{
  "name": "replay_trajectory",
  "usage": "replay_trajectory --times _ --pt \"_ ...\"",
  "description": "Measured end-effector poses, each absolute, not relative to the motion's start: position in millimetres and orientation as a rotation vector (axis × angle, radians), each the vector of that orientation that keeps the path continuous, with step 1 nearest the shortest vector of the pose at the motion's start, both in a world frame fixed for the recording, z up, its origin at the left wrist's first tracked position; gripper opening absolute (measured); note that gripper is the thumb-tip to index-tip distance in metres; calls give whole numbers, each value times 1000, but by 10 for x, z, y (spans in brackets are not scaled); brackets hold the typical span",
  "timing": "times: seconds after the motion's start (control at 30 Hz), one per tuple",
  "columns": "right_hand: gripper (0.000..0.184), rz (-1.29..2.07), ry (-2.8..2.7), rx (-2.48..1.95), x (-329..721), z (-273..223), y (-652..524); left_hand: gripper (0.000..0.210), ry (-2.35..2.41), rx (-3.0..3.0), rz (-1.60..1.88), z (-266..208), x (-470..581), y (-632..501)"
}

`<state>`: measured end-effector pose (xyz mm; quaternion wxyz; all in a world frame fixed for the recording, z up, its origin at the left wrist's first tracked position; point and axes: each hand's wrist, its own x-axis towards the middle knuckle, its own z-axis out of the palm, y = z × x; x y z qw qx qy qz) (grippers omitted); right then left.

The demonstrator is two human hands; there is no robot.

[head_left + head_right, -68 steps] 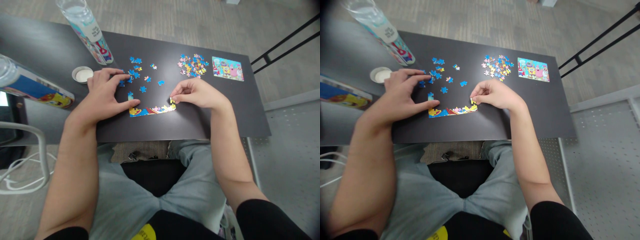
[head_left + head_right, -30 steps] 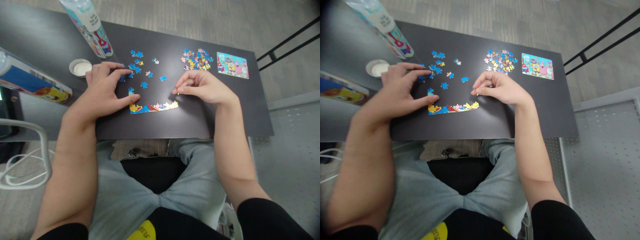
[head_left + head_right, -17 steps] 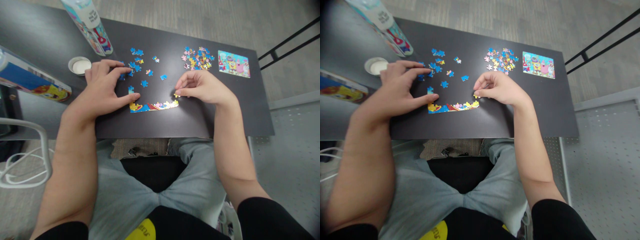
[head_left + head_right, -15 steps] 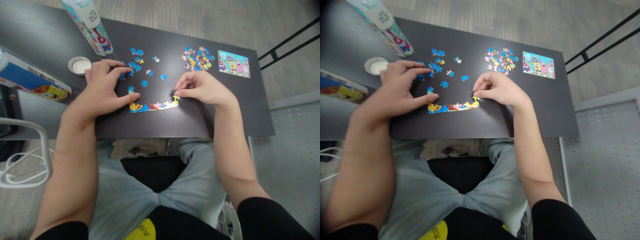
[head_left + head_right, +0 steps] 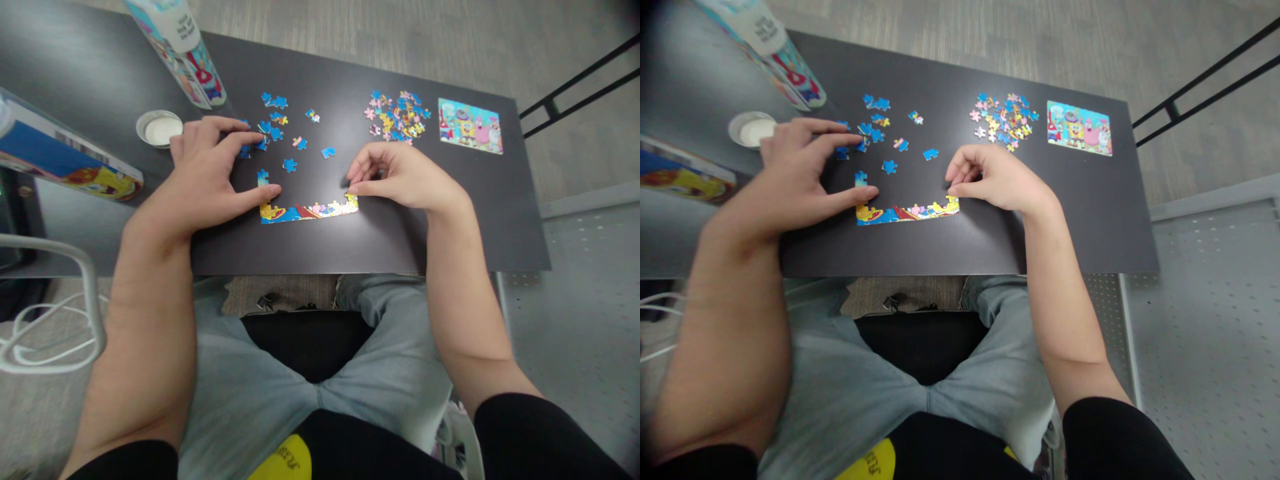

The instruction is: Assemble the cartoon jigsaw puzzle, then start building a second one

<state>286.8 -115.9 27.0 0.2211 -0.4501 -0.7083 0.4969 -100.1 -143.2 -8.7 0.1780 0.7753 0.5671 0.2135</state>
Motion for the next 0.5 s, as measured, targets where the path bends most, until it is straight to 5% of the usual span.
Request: replay_trajectory --times 0.23,0.5 --pt "41 1401 -1978 -1196 2939 261 -1124 116 1460 2173 756 -316 -1135 -1351" --pt "47 1361 -2064 -1237 2958 231 -1107 130 1493 2160 715 -301 -1100 -1375"
